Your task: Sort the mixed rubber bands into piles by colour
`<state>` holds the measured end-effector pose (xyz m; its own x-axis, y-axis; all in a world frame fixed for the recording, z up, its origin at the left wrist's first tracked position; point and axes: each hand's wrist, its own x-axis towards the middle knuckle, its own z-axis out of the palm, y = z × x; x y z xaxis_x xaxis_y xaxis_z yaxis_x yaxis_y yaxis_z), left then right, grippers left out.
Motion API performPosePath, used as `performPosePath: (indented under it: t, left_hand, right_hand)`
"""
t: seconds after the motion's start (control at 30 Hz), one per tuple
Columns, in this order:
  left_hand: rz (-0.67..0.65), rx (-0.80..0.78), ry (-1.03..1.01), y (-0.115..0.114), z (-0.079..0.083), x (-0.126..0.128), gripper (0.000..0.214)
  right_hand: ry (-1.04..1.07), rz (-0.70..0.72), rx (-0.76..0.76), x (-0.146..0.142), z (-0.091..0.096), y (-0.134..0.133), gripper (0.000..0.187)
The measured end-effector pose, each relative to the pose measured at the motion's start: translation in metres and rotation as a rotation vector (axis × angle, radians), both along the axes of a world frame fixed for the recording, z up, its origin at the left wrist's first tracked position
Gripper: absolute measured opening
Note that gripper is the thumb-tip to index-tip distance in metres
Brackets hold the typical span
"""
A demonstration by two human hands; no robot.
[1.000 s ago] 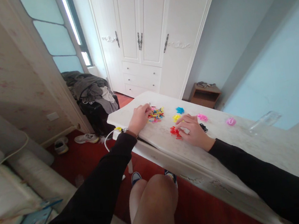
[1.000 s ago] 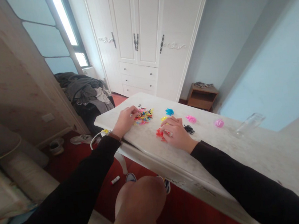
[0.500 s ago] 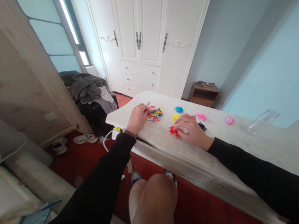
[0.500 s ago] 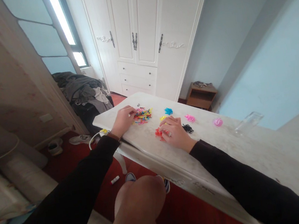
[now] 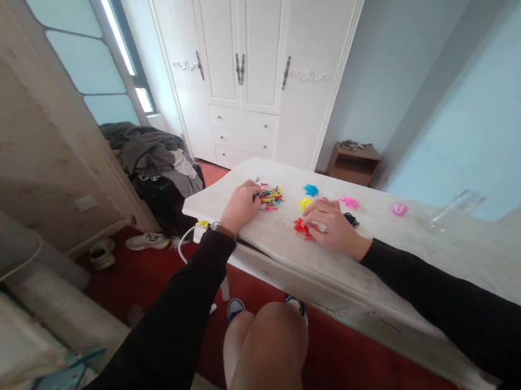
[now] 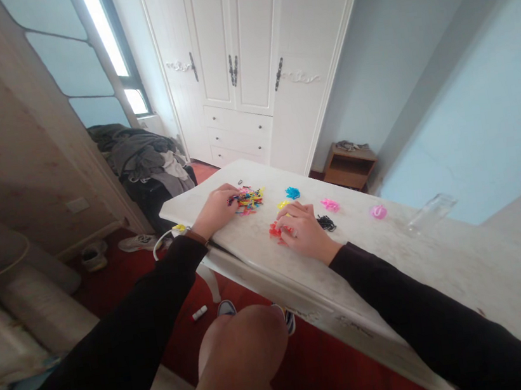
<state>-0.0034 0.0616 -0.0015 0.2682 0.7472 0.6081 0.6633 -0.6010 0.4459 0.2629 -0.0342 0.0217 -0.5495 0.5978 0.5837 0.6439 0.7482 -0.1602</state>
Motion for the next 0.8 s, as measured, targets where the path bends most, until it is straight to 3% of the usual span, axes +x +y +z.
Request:
performPosePath:
  t: [0.4,0.8]
  left_hand:
    - [-0.003,-0.026,0.062,0.0044,-0.003,0.0014,0.028]
    - [-0.004,0.013,-0.065,0.0007,0.0007,-0.0007,0.019]
  right_hand:
    - [-0.012,0.015,0.009,0.0002,-0.0001,0.0005,0.018]
    - [-0.001,0.034,0.019,0.0007,-0.0008,0.0016,0.019]
